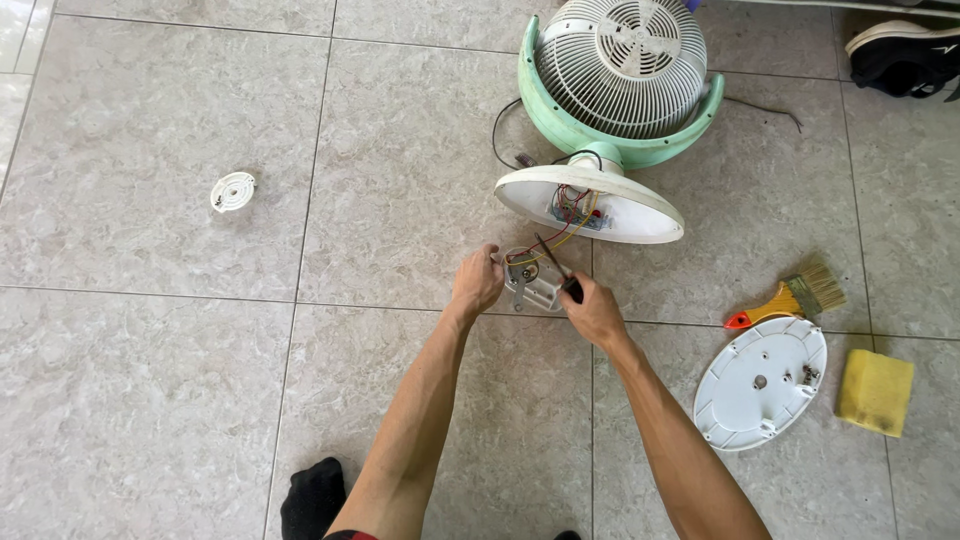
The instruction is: The person disassembles a small electric fan on the floor. They remove the rear cover, unscrew and detach the motor housing, and separate the internal components using a screwdriver.
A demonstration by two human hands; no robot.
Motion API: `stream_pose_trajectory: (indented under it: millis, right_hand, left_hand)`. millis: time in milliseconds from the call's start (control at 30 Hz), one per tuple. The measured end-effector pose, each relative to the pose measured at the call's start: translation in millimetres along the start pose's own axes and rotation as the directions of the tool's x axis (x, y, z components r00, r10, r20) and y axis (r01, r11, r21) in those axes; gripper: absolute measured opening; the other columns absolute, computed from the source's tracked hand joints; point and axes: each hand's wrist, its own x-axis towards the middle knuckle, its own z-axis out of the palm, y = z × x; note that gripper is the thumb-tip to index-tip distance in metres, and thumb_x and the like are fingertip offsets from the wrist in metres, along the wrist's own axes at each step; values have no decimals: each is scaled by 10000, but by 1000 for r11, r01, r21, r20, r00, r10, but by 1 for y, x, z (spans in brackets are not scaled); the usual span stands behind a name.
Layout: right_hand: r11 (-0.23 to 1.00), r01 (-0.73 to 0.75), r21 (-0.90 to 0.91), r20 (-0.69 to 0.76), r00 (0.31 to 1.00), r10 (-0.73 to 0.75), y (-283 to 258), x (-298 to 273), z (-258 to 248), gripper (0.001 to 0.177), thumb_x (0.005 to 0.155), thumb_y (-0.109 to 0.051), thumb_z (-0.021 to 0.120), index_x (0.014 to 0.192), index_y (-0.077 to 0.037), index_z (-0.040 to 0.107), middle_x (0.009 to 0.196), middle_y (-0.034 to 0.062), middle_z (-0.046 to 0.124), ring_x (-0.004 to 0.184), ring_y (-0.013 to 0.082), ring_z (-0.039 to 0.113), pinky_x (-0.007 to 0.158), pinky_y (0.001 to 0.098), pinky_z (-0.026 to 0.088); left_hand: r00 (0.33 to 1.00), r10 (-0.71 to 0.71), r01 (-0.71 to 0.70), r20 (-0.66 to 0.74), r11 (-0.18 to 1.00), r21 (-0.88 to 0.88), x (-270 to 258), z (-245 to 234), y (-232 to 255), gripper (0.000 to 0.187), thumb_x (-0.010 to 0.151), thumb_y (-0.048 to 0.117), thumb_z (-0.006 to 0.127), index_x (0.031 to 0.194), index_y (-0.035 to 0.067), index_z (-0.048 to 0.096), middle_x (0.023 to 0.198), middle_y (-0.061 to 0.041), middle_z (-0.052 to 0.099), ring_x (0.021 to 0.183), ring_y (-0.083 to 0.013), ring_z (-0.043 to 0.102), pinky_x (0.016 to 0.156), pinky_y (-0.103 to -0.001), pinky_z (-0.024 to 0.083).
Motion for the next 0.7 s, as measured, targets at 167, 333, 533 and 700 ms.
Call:
stream_pose_trajectory:
  millis: [167, 333, 533, 700]
  right_hand:
    - [935, -176, 309, 186, 975, 122, -13, -18, 24, 285, 956, -253, 705, 1097, -6, 691, 802, 86, 735, 652, 129, 611, 601, 290, 492]
    - [813, -318, 487, 375, 917, 134, -43, -33, 30, 388, 961, -282, 643, 1284, -69, 624, 853, 20, 731, 592, 78, 517, 531, 232, 420]
    - [928, -205, 312, 216, 966, 141, -29, -31, 19, 403, 998, -243, 616, 1325, -9, 603, 842, 61, 679, 661, 117, 586, 584, 281, 487]
    - [982, -142, -126, 259, 951, 170, -45, -43, -28, 412, 976, -250, 593, 1343, -76, 524, 982, 116, 759, 889, 243, 733, 778, 409, 564]
  left_hand:
    - [984, -23, 37, 177, 997, -73, 1, -24, 14, 711, 830, 331, 686, 1426, 4, 475, 1208, -219, 701, 1053, -363, 710, 951, -428, 554]
    - [980, 99, -131, 171, 973, 189, -8, -52, 39, 904, 723, 486, 817, 1429, 40, 471, 1305, -194, 616, 1235, -359, 582, 1008, -491, 487]
    - [978, -31, -45, 206, 934, 353, -11, -49, 50, 689, 778, 537, 782, 1276, 84, 633, 1283, -150, 622, 1267, -318, 556, 1068, -535, 432]
    - [963, 4, -102, 269, 931, 350, -2, -50, 42, 580, 797, 390, 720, 1280, 79, 638, 1272, -150, 622, 1245, -305, 563, 1086, -533, 406]
